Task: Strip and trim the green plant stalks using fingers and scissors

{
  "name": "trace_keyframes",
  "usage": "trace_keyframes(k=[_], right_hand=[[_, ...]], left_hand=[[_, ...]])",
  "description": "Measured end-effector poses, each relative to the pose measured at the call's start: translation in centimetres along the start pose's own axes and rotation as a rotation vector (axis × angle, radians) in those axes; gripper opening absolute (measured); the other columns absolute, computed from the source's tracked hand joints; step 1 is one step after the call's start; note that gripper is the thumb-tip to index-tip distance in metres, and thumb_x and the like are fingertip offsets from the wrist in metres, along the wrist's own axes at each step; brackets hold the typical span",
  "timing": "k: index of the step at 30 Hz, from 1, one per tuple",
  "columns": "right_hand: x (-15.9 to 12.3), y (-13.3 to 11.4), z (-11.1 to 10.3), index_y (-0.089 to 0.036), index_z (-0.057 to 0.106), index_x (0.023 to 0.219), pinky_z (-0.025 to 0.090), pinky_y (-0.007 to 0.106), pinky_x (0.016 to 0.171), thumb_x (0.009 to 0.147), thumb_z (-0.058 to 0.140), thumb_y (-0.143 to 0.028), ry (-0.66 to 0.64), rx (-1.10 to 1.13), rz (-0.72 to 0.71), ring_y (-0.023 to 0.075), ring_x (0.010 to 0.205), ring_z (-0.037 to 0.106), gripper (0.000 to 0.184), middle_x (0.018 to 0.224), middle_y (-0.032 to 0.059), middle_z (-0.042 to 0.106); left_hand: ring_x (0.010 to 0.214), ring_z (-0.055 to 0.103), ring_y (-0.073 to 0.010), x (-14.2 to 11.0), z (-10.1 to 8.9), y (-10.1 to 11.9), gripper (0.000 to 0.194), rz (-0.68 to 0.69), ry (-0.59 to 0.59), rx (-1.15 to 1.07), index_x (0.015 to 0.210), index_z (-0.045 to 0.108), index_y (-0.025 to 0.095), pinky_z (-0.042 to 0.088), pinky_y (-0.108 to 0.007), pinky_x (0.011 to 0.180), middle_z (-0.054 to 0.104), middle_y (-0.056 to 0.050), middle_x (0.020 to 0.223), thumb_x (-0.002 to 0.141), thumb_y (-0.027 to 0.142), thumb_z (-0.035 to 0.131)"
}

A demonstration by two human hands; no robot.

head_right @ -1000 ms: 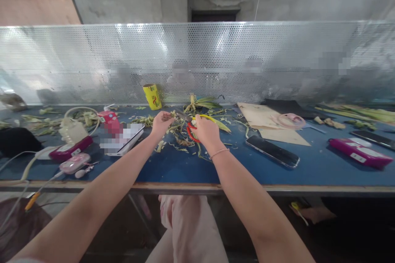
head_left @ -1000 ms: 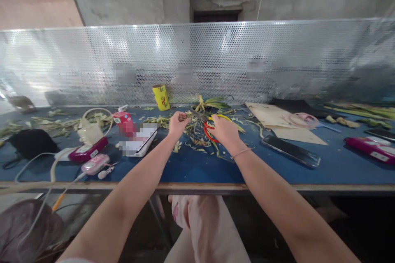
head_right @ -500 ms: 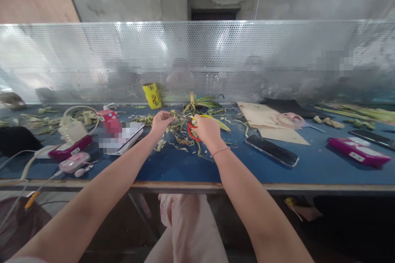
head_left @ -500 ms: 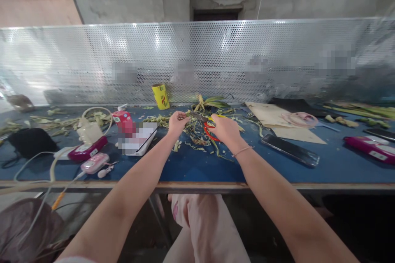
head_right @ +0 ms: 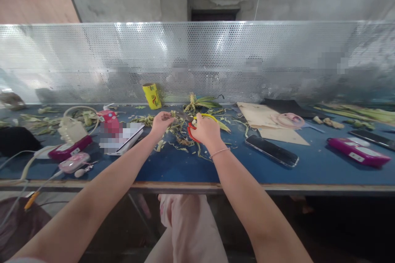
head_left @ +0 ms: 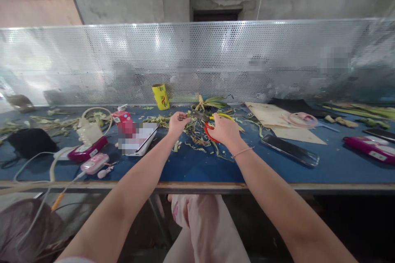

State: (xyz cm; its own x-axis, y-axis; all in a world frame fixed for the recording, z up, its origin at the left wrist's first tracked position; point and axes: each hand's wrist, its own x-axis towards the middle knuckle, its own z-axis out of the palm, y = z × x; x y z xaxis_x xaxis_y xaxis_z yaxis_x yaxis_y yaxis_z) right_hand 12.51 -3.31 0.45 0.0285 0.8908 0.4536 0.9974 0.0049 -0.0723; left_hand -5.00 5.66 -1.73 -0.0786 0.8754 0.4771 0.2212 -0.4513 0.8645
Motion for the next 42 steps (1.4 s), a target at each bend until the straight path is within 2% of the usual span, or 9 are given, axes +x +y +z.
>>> trace_keyframes(k=[7, 17, 24, 31, 36, 42], right_hand=[[-0.1, -0.3, 0.2, -0.013, 0.045, 0.11, 0.041, 0.03, 0.072, 0.082, 0.041, -0.045, 0.057, 0.0, 0.005, 0.0261, 0.086, 0.06, 0.043, 0.094, 0.0153, 0.063], [0.0, -0.4, 0.5, -0.013, 0.046, 0.108, 0.041, 0.03, 0.071, 0.083, 0.042, -0.041, 0.103, -0.029, -0.039, 0.0254, 0.087, 0.059, 0.038, 0.1, 0.0164, 0.061], [0.1, 0.2, 0.7, -0.016, 0.047, 0.11, 0.038, 0.027, 0.059, 0.082, 0.048, -0.037, 0.089, -0.076, -0.105, 0.0229, 0.077, 0.061, 0.035, 0.081, 0.0099, 0.064], [0.2, 0.6, 0.5, -0.02, 0.049, 0.105, 0.035, 0.026, 0.055, 0.079, 0.054, -0.037, 0.078, -0.057, -0.113, 0.0222, 0.074, 0.062, 0.032, 0.077, 0.007, 0.066], [0.3, 0.5, 0.5, -0.018, 0.048, 0.108, 0.038, 0.026, 0.059, 0.08, 0.052, -0.04, 0.052, -0.031, -0.064, 0.0219, 0.073, 0.062, 0.035, 0.077, 0.0082, 0.065], [0.9, 1.2, 1.1, -0.011, 0.052, 0.098, 0.044, 0.031, 0.067, 0.082, 0.045, -0.046, -0.016, 0.052, 0.146, 0.0267, 0.084, 0.063, 0.039, 0.083, 0.0156, 0.064]], left_hand=[[0.058, 0.052, -0.0102, -0.3, 0.3, 0.4, 0.024, 0.006, -0.033, -0.017, 0.072, 0.056, 0.017, 0.042, -0.023, 0.055, 0.058, 0.0, 0.066, 0.055, 0.023, 0.071], [0.055, 0.052, -0.0102, -0.3, 0.4, 0.3, 0.024, -0.043, -0.041, -0.09, 0.074, 0.056, 0.016, 0.041, -0.024, 0.052, 0.058, -0.001, 0.067, 0.057, 0.025, 0.07], [0.057, 0.053, -0.0092, -0.3, 0.3, 0.4, 0.029, -0.069, -0.048, -0.073, 0.076, 0.057, 0.015, 0.042, -0.022, 0.054, 0.057, 0.0, 0.066, 0.055, 0.027, 0.071], [0.054, 0.052, -0.0087, -0.3, 0.4, 0.4, 0.024, -0.079, -0.05, -0.082, 0.075, 0.057, 0.014, 0.042, -0.022, 0.053, 0.056, 0.0, 0.064, 0.057, 0.023, 0.069], [0.055, 0.052, -0.0083, -0.5, 0.3, 0.8, 0.023, -0.116, -0.049, -0.102, 0.077, 0.056, 0.014, 0.042, -0.021, 0.052, 0.057, 0.0, 0.065, 0.059, 0.021, 0.069], [0.055, 0.054, -0.0093, -0.3, 0.5, 0.7, 0.017, -0.172, -0.03, -0.204, 0.078, 0.057, 0.013, 0.047, -0.027, 0.059, 0.058, -0.001, 0.067, 0.065, 0.018, 0.065]])
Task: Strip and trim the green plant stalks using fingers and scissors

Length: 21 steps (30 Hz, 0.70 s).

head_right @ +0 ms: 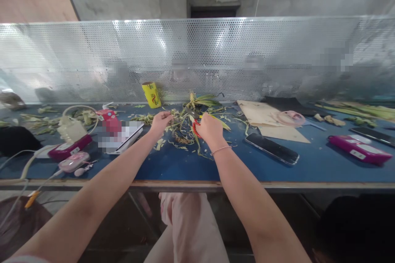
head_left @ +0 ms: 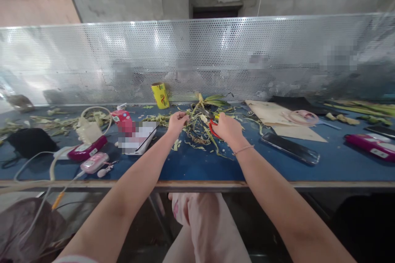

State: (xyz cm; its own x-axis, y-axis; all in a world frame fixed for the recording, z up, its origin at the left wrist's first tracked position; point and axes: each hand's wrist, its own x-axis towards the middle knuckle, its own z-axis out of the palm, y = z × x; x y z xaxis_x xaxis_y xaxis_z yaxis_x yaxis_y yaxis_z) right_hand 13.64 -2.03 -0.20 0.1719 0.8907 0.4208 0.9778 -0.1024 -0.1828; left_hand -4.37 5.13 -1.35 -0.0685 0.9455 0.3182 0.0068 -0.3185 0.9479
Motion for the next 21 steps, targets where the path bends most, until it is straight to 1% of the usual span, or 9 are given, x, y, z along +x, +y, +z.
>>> trace_keyframes(k=[2, 4, 6, 8, 10, 12, 14, 17, 21], right_hand=[[0.3, 0.6, 0.5, -0.01, 0.055, 0.096, 0.045, 0.032, 0.068, 0.082, 0.045, -0.042, -0.056, 0.018, 0.042, 0.0276, 0.085, 0.063, 0.036, 0.085, 0.0166, 0.064], [0.6, 1.4, 1.0, -0.009, 0.058, 0.093, 0.046, 0.034, 0.07, 0.08, 0.047, -0.037, -0.103, 0.014, 0.011, 0.0283, 0.087, 0.062, 0.032, 0.09, 0.0186, 0.063], [0.9, 1.9, 1.6, -0.007, 0.059, 0.092, 0.045, 0.036, 0.077, 0.078, 0.049, -0.029, -0.07, -0.003, -0.047, 0.0295, 0.094, 0.059, 0.028, 0.095, 0.0218, 0.06], [1.3, 2.1, 2.1, -0.006, 0.059, 0.094, 0.044, 0.036, 0.082, 0.078, 0.049, -0.024, 0.007, 0.048, -0.112, 0.0284, 0.097, 0.057, 0.026, 0.097, 0.0214, 0.058], [1.6, 1.8, 2.5, -0.008, 0.058, 0.1, 0.043, 0.036, 0.086, 0.08, 0.047, -0.023, 0.094, 0.192, -0.235, 0.0253, 0.097, 0.056, 0.027, 0.099, 0.0177, 0.057], [1.7, 1.2, 2.7, -0.012, 0.055, 0.109, 0.043, 0.036, 0.089, 0.083, 0.044, -0.024, 0.191, 0.397, -0.375, 0.0216, 0.098, 0.055, 0.031, 0.103, 0.0135, 0.056], [1.8, 0.5, 2.8, -0.015, 0.052, 0.116, 0.045, 0.033, 0.087, 0.085, 0.041, -0.022, 0.248, 0.607, -0.451, 0.0182, 0.099, 0.056, 0.034, 0.108, 0.0118, 0.055], [1.8, -0.3, 2.8, -0.017, 0.056, 0.112, 0.048, 0.031, 0.083, 0.085, 0.043, -0.024, 0.242, 0.819, -0.475, 0.0164, 0.097, 0.057, 0.031, 0.107, 0.0102, 0.058], [1.9, -0.5, 2.9, -0.019, 0.063, 0.103, 0.048, 0.031, 0.082, 0.082, 0.049, -0.027, 0.217, 0.924, -0.465, 0.0163, 0.093, 0.059, 0.026, 0.101, 0.0073, 0.064]], left_hand=[[0.054, 0.054, -0.0085, 0.1, 0.0, -0.1, 0.012, -0.026, -0.014, -0.071, 0.077, 0.056, 0.013, 0.047, -0.027, 0.061, 0.058, 0.0, 0.065, 0.068, 0.016, 0.063], [0.055, 0.054, -0.0076, 0.1, 0.0, -0.1, 0.008, -0.054, -0.034, -0.151, 0.077, 0.055, 0.013, 0.048, -0.026, 0.063, 0.059, -0.001, 0.066, 0.07, 0.013, 0.06], [0.057, 0.055, -0.0069, 0.0, 0.1, 0.0, 0.008, -0.091, -0.061, -0.212, 0.079, 0.054, 0.012, 0.048, -0.025, 0.065, 0.06, -0.001, 0.069, 0.072, 0.011, 0.058], [0.058, 0.056, -0.0066, -0.2, 0.2, 0.1, 0.009, -0.126, -0.103, -0.236, 0.082, 0.054, 0.012, 0.048, -0.026, 0.066, 0.06, -0.001, 0.071, 0.073, 0.01, 0.058], [0.058, 0.056, -0.0067, -0.5, 0.3, 0.2, 0.01, -0.142, -0.157, -0.24, 0.083, 0.054, 0.012, 0.049, -0.026, 0.067, 0.061, 0.0, 0.071, 0.073, 0.011, 0.058], [0.058, 0.056, -0.007, -0.8, 0.6, 0.4, 0.011, -0.141, -0.215, -0.235, 0.082, 0.054, 0.012, 0.049, -0.026, 0.066, 0.06, 0.0, 0.07, 0.072, 0.012, 0.06], [0.058, 0.057, -0.0074, -1.1, 0.8, 0.6, 0.014, -0.135, -0.266, -0.226, 0.08, 0.054, 0.012, 0.048, -0.026, 0.064, 0.06, 0.0, 0.069, 0.069, 0.013, 0.063], [0.058, 0.056, -0.0073, -1.4, 1.1, 0.5, 0.018, -0.128, -0.349, -0.211, 0.081, 0.055, 0.013, 0.048, -0.026, 0.064, 0.059, 0.002, 0.067, 0.067, 0.014, 0.066], [0.057, 0.056, -0.0072, -1.4, 1.2, 0.3, 0.022, -0.112, -0.426, -0.176, 0.083, 0.057, 0.013, 0.048, -0.026, 0.062, 0.059, 0.001, 0.069, 0.065, 0.019, 0.068]])
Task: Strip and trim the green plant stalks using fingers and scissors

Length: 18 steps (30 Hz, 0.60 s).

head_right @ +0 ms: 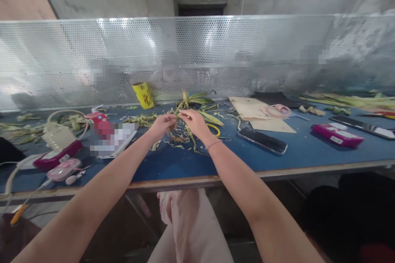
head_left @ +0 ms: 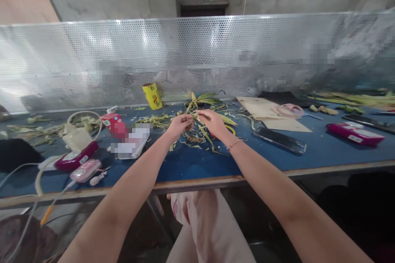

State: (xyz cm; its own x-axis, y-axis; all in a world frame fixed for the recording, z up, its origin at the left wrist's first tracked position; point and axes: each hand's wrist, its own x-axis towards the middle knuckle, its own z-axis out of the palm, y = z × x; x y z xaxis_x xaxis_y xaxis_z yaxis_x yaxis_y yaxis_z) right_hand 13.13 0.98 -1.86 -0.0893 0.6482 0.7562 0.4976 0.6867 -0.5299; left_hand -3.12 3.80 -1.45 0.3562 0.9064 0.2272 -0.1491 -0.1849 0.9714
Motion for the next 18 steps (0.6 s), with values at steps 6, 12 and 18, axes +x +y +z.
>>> trace_keyframes(k=[6, 12, 18], right_hand=[[-0.1, -0.4, -0.3, -0.019, 0.067, 0.093, 0.045, 0.03, 0.083, 0.083, 0.048, -0.03, 0.017, -0.086, 0.073, 0.015, 0.088, 0.06, 0.024, 0.094, 0.0056, 0.068], [-0.1, -1.1, -0.4, -0.017, 0.065, 0.099, 0.043, 0.027, 0.085, 0.085, 0.043, -0.031, -0.052, -0.129, 0.224, 0.0141, 0.095, 0.059, 0.029, 0.103, 0.0055, 0.066], [0.2, -0.6, -0.4, -0.016, 0.06, 0.107, 0.044, 0.025, 0.082, 0.089, 0.031, -0.034, -0.081, -0.131, 0.263, 0.0132, 0.095, 0.059, 0.038, 0.104, 0.0065, 0.065]], left_hand=[[0.059, 0.056, -0.0084, -0.3, 0.2, 0.3, 0.025, -0.025, -0.015, 0.069, 0.083, 0.06, 0.013, 0.046, -0.026, 0.06, 0.061, -0.002, 0.072, 0.063, 0.023, 0.07], [0.055, 0.055, -0.0077, -0.6, 0.6, 0.6, 0.023, -0.047, -0.042, 0.057, 0.081, 0.058, 0.013, 0.046, -0.026, 0.058, 0.061, -0.001, 0.07, 0.064, 0.021, 0.07], [0.056, 0.056, -0.0086, -0.5, 0.6, 0.4, 0.02, -0.049, -0.016, 0.062, 0.081, 0.056, 0.013, 0.048, -0.027, 0.059, 0.059, 0.0, 0.067, 0.066, 0.019, 0.068]])
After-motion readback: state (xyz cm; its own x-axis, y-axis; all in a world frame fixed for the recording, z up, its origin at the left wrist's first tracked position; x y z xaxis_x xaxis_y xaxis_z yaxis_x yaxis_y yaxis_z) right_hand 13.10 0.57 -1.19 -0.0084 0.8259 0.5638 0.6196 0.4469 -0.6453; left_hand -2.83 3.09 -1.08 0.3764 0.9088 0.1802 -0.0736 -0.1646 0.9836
